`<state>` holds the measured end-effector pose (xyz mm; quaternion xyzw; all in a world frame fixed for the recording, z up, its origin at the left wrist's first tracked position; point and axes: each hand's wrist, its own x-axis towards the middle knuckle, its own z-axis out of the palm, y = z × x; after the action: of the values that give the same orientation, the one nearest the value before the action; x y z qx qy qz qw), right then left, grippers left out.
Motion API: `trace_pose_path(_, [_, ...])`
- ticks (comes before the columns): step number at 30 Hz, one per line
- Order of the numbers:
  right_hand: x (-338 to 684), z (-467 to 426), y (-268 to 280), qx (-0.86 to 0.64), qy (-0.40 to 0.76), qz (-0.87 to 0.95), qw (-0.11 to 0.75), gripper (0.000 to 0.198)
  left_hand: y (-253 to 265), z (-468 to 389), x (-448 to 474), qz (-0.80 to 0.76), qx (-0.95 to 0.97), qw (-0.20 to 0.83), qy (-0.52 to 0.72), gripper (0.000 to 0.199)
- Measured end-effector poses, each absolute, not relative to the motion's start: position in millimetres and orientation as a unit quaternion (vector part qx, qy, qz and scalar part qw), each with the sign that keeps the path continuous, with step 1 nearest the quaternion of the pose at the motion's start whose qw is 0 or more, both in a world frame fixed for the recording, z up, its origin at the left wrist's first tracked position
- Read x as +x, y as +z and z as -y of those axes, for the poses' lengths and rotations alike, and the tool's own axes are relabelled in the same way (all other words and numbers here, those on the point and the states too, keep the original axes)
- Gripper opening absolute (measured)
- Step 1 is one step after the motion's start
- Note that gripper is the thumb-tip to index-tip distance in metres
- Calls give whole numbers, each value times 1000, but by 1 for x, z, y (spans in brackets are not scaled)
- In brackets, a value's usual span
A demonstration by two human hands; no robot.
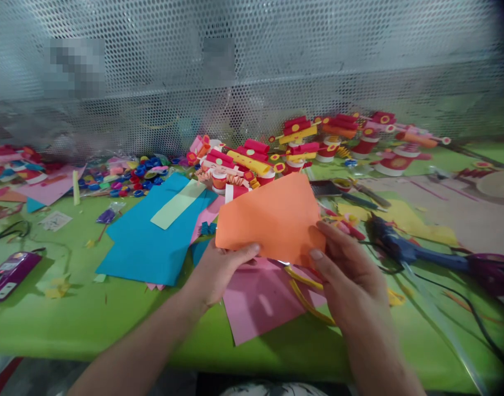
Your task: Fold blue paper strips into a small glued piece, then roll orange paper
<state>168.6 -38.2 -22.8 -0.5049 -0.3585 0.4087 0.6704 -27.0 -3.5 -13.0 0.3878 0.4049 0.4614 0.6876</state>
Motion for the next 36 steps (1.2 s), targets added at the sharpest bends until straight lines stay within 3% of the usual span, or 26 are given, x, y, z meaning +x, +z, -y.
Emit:
trace_pose_path(6, [175, 39, -28, -521, 400, 341, 673, 38, -3, 1, -29, -434, 421, 645, 467, 12])
trace_pose_path(12, [175, 37, -30, -510, 411, 354, 668, 48, 1, 0, -28, -394, 456, 642, 474, 18])
trace_pose_path(20, [172, 38, -27, -557, 387, 349, 646, 46, 3, 1, -26, -430, 459, 591, 505, 26])
trace_pose_path(27, [173, 36, -29, -578, 339, 362, 648, 39, 5, 3, -32, -277, 434, 717, 469, 47])
trace_pose_path(31, [175, 36, -33, -567, 330, 387, 647, 36, -1, 3, -30, -345, 502, 655, 446, 26])
trace_pose_path(36, [177, 37, -39, -540, 365, 409, 639, 35, -10, 4, -26, -397, 555, 574, 453, 30])
